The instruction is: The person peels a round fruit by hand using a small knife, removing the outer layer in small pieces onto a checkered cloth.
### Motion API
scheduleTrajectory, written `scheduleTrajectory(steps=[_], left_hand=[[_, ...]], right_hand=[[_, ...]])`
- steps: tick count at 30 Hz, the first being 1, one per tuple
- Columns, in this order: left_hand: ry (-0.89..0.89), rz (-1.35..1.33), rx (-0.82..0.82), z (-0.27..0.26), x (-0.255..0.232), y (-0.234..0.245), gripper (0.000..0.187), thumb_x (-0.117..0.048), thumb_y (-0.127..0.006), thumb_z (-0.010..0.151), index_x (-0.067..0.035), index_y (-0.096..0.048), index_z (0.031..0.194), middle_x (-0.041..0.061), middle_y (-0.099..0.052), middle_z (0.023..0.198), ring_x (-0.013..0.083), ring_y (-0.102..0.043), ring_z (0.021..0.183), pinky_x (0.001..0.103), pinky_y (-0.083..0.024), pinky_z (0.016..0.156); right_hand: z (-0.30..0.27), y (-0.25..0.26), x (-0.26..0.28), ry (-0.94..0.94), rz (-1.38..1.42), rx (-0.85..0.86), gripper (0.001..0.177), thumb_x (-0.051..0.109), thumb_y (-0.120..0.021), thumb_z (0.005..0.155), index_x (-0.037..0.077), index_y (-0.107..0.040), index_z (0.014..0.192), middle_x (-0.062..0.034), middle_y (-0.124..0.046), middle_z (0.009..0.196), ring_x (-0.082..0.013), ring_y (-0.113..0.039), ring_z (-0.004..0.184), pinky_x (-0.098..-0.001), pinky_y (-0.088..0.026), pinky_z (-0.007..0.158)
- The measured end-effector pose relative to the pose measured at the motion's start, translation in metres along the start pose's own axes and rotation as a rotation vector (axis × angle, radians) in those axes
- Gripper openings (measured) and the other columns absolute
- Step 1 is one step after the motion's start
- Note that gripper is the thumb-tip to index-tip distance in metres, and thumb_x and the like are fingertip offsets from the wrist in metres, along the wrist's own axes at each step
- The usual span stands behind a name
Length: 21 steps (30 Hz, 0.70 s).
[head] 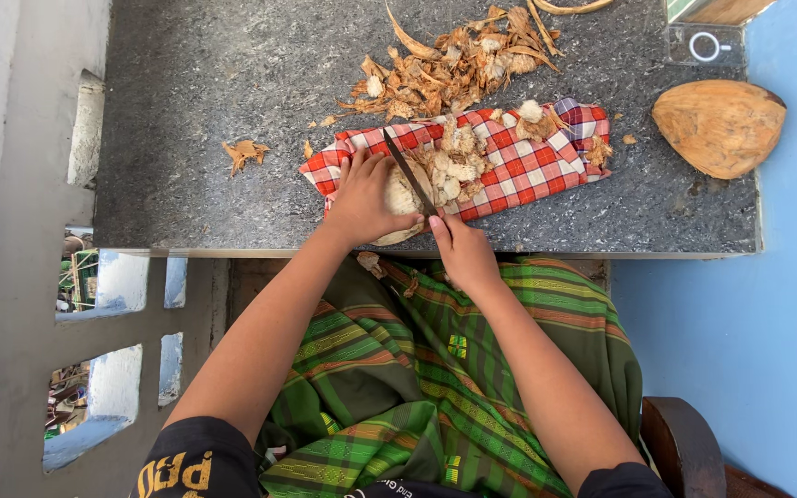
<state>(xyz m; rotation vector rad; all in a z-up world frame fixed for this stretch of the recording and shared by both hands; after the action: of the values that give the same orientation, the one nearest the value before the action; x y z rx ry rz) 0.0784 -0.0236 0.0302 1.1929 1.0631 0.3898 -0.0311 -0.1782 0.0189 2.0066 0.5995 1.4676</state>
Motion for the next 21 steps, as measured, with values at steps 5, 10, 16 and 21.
scheduleTrajectory(steps=[5,10,16,21], left_hand=[[-0.006,0.037,0.054,-0.005,-0.012,0.0,0.133,-0.062,-0.095,0.05,0.007,-0.034,0.146,0.028,-0.039,0.149,0.0457,-0.03,0.145,0.053,-0.026,0.12],[-0.011,-0.029,0.038,-0.007,-0.01,0.0,0.128,-0.058,-0.095,0.051,0.005,-0.036,0.147,0.024,-0.044,0.145,0.0402,-0.041,0.14,0.048,-0.033,0.119],[-0.004,-0.064,0.029,-0.006,-0.003,0.002,0.126,-0.059,-0.095,0.053,0.002,-0.039,0.147,0.025,-0.047,0.142,0.0416,-0.045,0.135,0.049,-0.037,0.115],[-0.005,-0.134,0.131,-0.006,-0.002,0.01,0.126,-0.059,-0.094,0.051,0.001,-0.04,0.148,0.024,-0.049,0.144,0.0408,-0.049,0.134,0.047,-0.04,0.113]], right_hand=[[0.003,-0.012,-0.011,-0.027,-0.013,0.0,0.058,0.048,-0.039,0.109,-0.002,-0.066,0.096,-0.0281,-0.068,0.082,-0.0511,-0.064,0.085,-0.0575,-0.049,0.075],[0.012,-0.019,-0.019,-0.036,-0.046,0.01,0.059,0.047,-0.035,0.11,-0.001,-0.066,0.095,-0.0275,-0.068,0.081,-0.0499,-0.065,0.083,-0.0575,-0.049,0.075],[0.031,-0.025,-0.03,-0.333,0.255,0.193,0.061,0.05,-0.035,0.11,-0.001,-0.055,0.085,-0.0132,-0.056,0.062,-0.029,-0.057,0.05,-0.0442,-0.048,0.049],[0.009,-0.022,-0.019,-0.289,0.311,0.197,0.056,0.051,-0.037,0.108,0.002,-0.054,0.087,-0.0079,-0.053,0.059,-0.0176,-0.054,0.045,-0.0365,-0.049,0.044]])
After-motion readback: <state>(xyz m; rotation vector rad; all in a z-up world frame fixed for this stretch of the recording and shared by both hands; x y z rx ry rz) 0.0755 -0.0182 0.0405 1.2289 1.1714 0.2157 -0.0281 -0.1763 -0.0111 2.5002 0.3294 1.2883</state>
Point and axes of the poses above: each hand's wrist, its own z-axis towards the middle knuckle, its own y-axis out of the back of the hand, x = y × z, the point moved 7 cm from there along z, towards the middle knuckle
